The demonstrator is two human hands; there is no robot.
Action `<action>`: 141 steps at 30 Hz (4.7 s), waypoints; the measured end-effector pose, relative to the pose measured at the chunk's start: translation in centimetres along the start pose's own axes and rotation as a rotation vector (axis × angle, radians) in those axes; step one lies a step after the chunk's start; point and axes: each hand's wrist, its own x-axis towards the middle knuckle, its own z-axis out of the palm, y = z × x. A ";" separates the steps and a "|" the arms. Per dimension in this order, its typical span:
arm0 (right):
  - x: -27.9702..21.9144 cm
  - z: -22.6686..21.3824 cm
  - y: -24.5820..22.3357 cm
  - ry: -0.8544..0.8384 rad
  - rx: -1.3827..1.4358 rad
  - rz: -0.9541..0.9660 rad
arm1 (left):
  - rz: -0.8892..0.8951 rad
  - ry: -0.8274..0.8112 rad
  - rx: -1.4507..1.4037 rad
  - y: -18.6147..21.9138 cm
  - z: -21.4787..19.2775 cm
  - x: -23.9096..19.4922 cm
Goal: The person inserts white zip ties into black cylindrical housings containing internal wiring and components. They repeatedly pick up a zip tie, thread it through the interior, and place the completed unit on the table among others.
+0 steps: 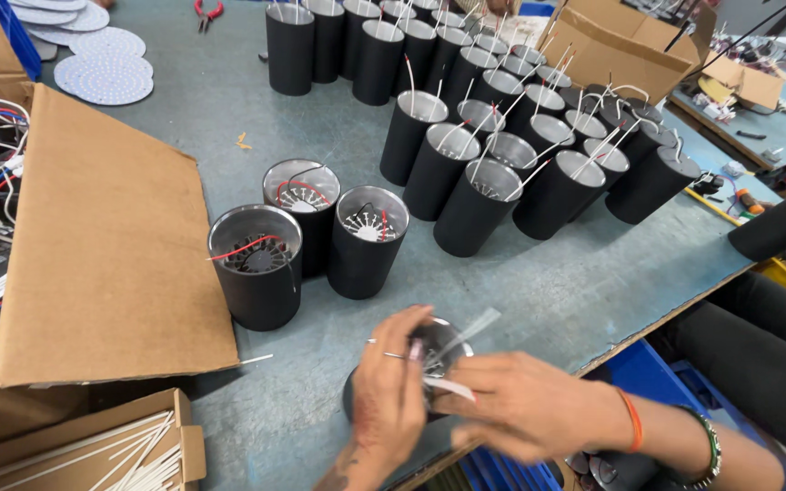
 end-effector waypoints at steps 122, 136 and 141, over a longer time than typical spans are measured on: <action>-3.3 11.0 2.8 1.299 0.799 0.396 | 0.386 -0.202 0.500 1.5 -2.5 1.9; -0.2 9.5 2.4 1.359 0.903 0.326 | 0.114 -0.022 0.170 1.4 -1.6 0.7; -0.4 10.1 3.3 1.295 0.860 0.313 | 0.100 -0.021 0.138 1.2 -1.3 0.6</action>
